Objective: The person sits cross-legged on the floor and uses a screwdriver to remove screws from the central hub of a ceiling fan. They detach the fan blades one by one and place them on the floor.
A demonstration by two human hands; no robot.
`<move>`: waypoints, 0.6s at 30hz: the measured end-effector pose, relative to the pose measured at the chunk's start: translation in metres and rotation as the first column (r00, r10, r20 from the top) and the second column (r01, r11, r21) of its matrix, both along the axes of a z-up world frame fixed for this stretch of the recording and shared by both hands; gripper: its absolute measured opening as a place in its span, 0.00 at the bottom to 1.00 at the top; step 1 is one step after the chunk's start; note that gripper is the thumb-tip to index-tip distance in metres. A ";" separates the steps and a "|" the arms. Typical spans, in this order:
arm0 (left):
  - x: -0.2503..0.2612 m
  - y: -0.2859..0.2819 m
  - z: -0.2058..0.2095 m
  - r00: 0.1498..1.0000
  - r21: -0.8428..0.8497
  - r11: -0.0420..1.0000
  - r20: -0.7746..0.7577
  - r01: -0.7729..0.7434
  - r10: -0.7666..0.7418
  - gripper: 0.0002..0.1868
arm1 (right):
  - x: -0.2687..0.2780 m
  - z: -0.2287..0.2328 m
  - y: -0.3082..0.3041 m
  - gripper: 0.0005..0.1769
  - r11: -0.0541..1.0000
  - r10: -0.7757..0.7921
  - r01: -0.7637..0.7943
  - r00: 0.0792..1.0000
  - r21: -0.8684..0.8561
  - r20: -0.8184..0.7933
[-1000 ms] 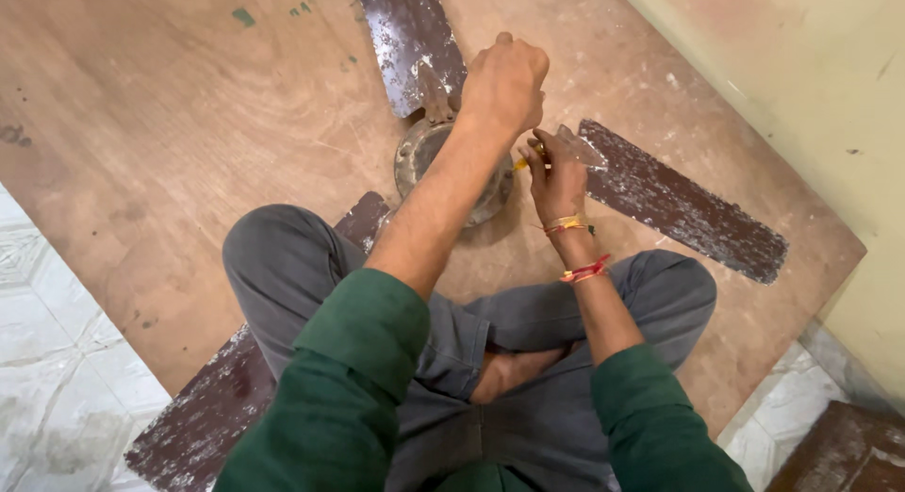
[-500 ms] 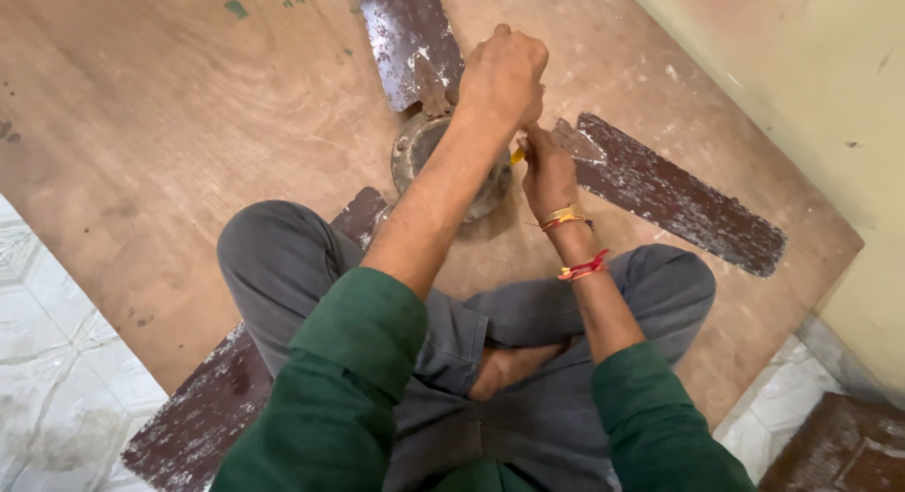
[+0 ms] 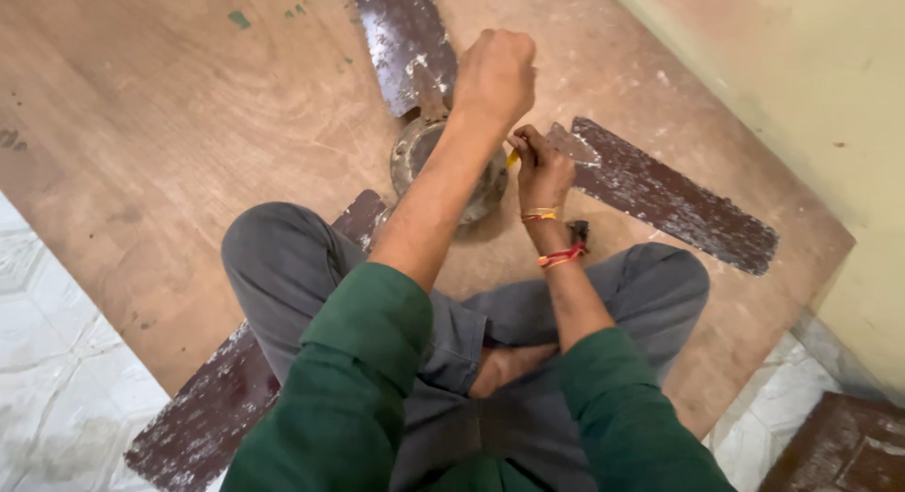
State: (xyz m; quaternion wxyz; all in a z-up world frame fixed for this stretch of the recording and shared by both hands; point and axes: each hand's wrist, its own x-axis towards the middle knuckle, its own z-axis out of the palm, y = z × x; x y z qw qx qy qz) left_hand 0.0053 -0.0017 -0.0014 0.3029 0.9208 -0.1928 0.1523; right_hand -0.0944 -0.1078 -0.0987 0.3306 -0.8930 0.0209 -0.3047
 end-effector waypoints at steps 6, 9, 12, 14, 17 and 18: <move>-0.017 0.010 0.020 0.992 -0.367 0.926 0.048 -0.091 0.117 0.13 | -0.001 -0.042 -0.032 0.08 0.930 0.013 -0.038 0.997 0.366 0.070; -0.023 0.028 0.020 0.958 -0.507 0.820 -0.235 -0.266 0.165 0.14 | -0.026 -0.100 -0.060 0.13 0.676 -0.120 0.010 0.988 0.737 0.096; -0.019 0.048 0.012 0.978 -0.662 0.721 -0.167 -0.205 0.125 0.17 | -0.034 -0.156 -0.066 0.15 0.509 -0.090 0.231 0.972 0.829 -0.216; -0.021 0.057 -0.002 0.995 -0.808 0.583 -0.097 -0.079 0.000 0.19 | -0.046 -0.175 -0.061 0.16 0.356 0.110 0.381 0.890 0.853 -0.443; -0.029 0.058 -0.017 0.996 -0.756 0.648 -0.087 -0.089 0.036 0.21 | -0.039 -0.161 -0.040 0.19 0.451 0.322 0.404 0.758 0.796 -0.568; -0.032 0.058 -0.020 0.992 -0.689 0.713 -0.094 -0.127 0.085 0.21 | -0.033 -0.150 -0.029 0.20 0.526 0.364 0.365 0.720 0.768 -0.592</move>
